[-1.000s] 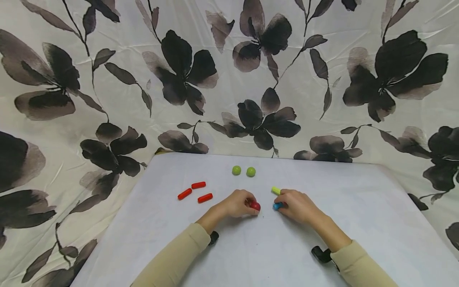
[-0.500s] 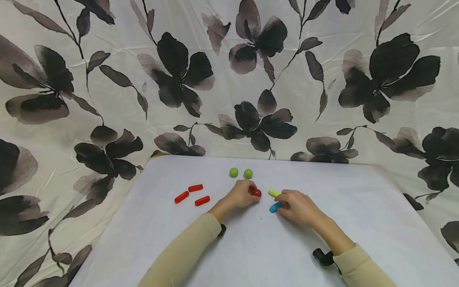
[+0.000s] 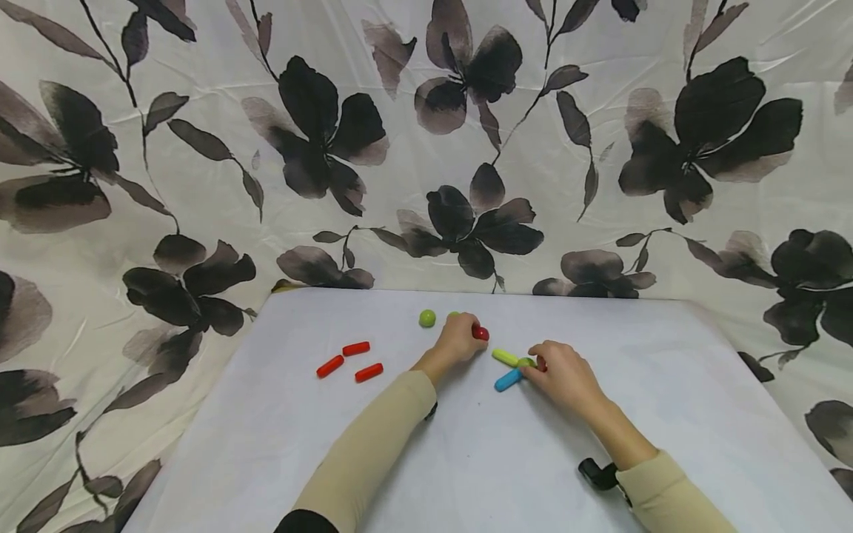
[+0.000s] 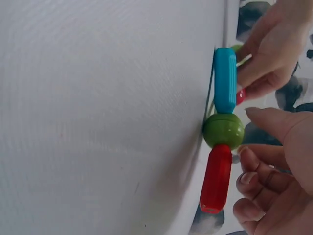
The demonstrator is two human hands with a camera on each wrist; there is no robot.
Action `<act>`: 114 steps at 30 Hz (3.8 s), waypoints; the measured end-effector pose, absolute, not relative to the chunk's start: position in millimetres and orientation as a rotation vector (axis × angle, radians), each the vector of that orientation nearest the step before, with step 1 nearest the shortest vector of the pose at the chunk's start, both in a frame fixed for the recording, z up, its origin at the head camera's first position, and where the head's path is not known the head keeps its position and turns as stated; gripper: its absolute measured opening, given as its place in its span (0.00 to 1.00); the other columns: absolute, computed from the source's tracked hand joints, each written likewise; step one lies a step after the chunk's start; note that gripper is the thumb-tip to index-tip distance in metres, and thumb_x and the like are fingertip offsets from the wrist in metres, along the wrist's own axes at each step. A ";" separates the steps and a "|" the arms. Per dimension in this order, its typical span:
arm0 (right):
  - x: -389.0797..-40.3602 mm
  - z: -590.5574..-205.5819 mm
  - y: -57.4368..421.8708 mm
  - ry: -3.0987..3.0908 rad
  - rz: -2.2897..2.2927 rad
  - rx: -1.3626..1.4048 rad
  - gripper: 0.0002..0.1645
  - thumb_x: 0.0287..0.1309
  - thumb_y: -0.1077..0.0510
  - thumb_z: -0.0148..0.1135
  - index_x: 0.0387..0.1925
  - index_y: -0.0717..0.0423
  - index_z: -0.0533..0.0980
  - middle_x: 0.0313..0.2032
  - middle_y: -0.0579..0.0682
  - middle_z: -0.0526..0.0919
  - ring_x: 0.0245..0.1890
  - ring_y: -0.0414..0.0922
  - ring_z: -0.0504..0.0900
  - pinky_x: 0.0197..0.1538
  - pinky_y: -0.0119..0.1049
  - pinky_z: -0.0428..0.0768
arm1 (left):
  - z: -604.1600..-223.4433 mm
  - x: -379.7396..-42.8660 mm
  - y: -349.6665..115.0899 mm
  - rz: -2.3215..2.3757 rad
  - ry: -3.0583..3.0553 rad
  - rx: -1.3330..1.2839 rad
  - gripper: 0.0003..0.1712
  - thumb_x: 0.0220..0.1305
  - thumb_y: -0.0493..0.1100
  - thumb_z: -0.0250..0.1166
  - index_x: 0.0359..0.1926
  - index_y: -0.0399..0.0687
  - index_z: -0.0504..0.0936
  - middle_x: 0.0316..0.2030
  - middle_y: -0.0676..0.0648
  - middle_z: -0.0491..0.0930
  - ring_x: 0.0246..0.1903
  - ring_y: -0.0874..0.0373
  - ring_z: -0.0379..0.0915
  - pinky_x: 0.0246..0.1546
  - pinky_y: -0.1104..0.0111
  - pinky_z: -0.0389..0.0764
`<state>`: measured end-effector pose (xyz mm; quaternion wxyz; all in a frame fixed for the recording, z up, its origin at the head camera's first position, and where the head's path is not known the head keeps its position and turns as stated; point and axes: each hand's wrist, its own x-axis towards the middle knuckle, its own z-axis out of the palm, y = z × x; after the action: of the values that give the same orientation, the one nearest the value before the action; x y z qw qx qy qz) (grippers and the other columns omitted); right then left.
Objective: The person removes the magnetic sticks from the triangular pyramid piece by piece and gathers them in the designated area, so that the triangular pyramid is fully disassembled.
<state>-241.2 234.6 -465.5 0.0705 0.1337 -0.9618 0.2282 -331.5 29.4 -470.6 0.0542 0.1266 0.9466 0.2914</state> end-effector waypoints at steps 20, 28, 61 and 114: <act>-243.2 -470.5 227.5 -2.929 0.711 0.329 0.14 0.61 0.57 0.73 0.43 0.64 0.85 0.23 0.47 0.72 0.26 0.43 0.69 0.30 0.37 0.67 | -472.8 -343.7 37.3 0.811 2.891 0.398 0.31 0.69 0.39 0.67 0.69 0.36 0.71 0.62 0.38 0.76 0.61 0.46 0.72 0.63 0.58 0.74; -244.6 -468.4 234.7 -2.947 0.794 0.387 0.15 0.61 0.59 0.72 0.46 0.64 0.85 0.26 0.48 0.75 0.30 0.45 0.71 0.34 0.38 0.69 | -466.8 -327.7 19.1 0.818 2.862 0.599 0.34 0.70 0.42 0.67 0.71 0.36 0.68 0.67 0.36 0.67 0.65 0.46 0.69 0.66 0.59 0.72; -251.3 -472.0 235.8 -2.938 0.867 0.443 0.11 0.61 0.58 0.72 0.42 0.61 0.85 0.24 0.47 0.74 0.28 0.43 0.70 0.32 0.37 0.68 | -471.7 -287.5 25.2 0.766 2.628 0.871 0.16 0.70 0.46 0.68 0.53 0.42 0.84 0.47 0.49 0.76 0.40 0.62 0.69 0.46 0.72 0.73; -252.7 -461.2 241.8 -3.057 0.874 0.377 0.15 0.62 0.58 0.71 0.44 0.67 0.84 0.26 0.47 0.81 0.31 0.45 0.74 0.36 0.39 0.72 | -469.5 -247.4 -130.9 0.936 2.697 0.576 0.11 0.61 0.40 0.75 0.45 0.44 0.87 0.36 0.54 0.81 0.37 0.58 0.72 0.41 0.64 0.78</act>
<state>-252.7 241.8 -461.2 -0.0302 0.1175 -0.9544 0.2729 -247.4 -130.9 -469.5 0.1144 0.1963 0.9200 0.3192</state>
